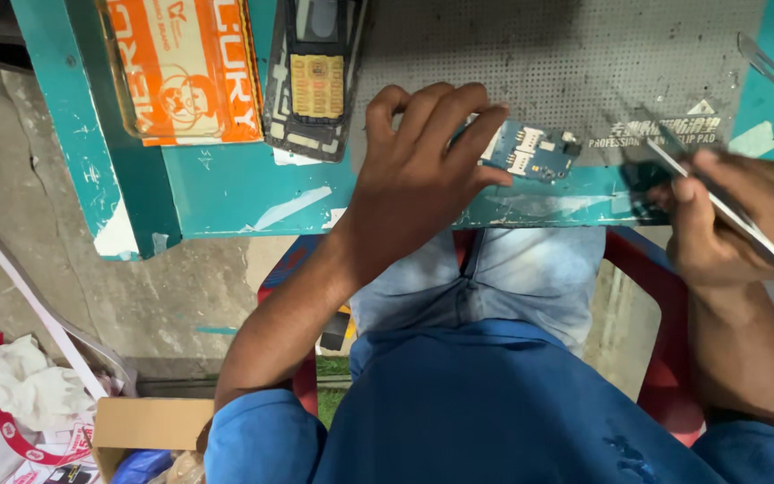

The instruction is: The person cleans a mobile phone motherboard using a spray bottle and a brush. They spray liquid onto the board and scrub it with a brush, then inspect the cleaned surface.

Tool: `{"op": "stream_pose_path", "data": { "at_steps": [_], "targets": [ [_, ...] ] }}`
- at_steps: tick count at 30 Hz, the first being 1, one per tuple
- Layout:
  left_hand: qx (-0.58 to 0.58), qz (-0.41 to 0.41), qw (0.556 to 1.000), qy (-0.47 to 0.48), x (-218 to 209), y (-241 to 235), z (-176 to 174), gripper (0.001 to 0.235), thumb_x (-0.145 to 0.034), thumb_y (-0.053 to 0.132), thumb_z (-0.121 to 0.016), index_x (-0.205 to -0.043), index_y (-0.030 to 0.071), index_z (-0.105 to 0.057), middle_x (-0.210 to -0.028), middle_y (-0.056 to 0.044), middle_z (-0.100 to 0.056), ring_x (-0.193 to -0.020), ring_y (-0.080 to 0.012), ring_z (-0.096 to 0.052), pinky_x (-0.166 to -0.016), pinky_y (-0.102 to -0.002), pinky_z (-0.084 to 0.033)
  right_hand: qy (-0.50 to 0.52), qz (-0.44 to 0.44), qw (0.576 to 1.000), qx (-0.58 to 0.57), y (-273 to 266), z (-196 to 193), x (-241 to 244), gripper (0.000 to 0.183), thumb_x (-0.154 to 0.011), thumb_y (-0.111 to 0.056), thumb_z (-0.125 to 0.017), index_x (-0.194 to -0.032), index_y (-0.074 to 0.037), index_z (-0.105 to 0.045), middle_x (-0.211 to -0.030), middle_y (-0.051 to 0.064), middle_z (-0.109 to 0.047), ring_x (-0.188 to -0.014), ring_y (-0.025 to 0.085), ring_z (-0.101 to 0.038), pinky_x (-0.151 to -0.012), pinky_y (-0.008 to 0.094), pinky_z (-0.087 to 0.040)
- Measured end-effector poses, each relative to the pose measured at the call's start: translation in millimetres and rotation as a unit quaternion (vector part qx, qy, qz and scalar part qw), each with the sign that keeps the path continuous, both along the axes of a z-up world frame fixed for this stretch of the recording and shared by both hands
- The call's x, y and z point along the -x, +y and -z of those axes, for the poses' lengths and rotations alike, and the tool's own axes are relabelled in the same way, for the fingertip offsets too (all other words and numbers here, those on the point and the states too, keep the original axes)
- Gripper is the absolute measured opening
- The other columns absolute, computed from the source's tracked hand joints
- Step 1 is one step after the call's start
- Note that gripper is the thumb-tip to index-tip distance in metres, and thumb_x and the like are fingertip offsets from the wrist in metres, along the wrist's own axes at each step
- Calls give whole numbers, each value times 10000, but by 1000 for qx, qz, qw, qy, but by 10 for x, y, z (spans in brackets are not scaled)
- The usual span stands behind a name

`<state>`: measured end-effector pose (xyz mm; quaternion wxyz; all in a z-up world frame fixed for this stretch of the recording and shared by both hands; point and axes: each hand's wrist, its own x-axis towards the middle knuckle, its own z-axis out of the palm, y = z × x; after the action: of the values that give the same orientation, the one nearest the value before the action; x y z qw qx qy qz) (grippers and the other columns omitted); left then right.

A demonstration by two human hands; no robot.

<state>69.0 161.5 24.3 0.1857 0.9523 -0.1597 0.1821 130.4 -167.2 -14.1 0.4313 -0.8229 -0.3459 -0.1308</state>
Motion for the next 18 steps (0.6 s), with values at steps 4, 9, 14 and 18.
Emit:
{"op": "stream_pose_path", "data": {
  "at_steps": [4,9,14,18],
  "targets": [
    [-32,-16,998,-42,37,-8,-1,640,-961,536,-798,-1303,20,-634,-1250,-96,-588,-1096,-246,-576,-1016,-454,-438,-40,-3,998,38,170,-188,-97,199,-1044,72,-764,-1223,90,-677,-1077,273,-704,-866,285,-726,-725,304,-583],
    [14,-11,996,-84,59,-56,-18,536,-992,419,-843,-1256,-3,-644,-1179,-116,-597,-998,-246,-589,-853,-376,-516,-58,5,996,64,410,-408,-140,232,-1058,-4,-820,-1237,58,-686,-1127,223,-694,-962,288,-698,-819,330,-563],
    [102,7,989,-105,80,-21,-43,591,-932,309,-937,-1306,-22,-620,-1177,-136,-594,-1009,-250,-624,-827,-353,-567,-39,18,993,109,550,-522,-154,333,-1083,-85,-722,-1366,60,-623,-1321,201,-662,-1211,318,-620,-1046,409,-473],
    [195,9,976,-93,108,7,-85,692,-873,243,-976,-1350,-18,-549,-1215,-167,-597,-1081,-280,-660,-905,-343,-601,-19,41,985,166,612,-547,-152,440,-1055,-170,-783,-1434,-1,-638,-1377,139,-669,-1258,301,-557,-1055,423,-349]
  ]
}}
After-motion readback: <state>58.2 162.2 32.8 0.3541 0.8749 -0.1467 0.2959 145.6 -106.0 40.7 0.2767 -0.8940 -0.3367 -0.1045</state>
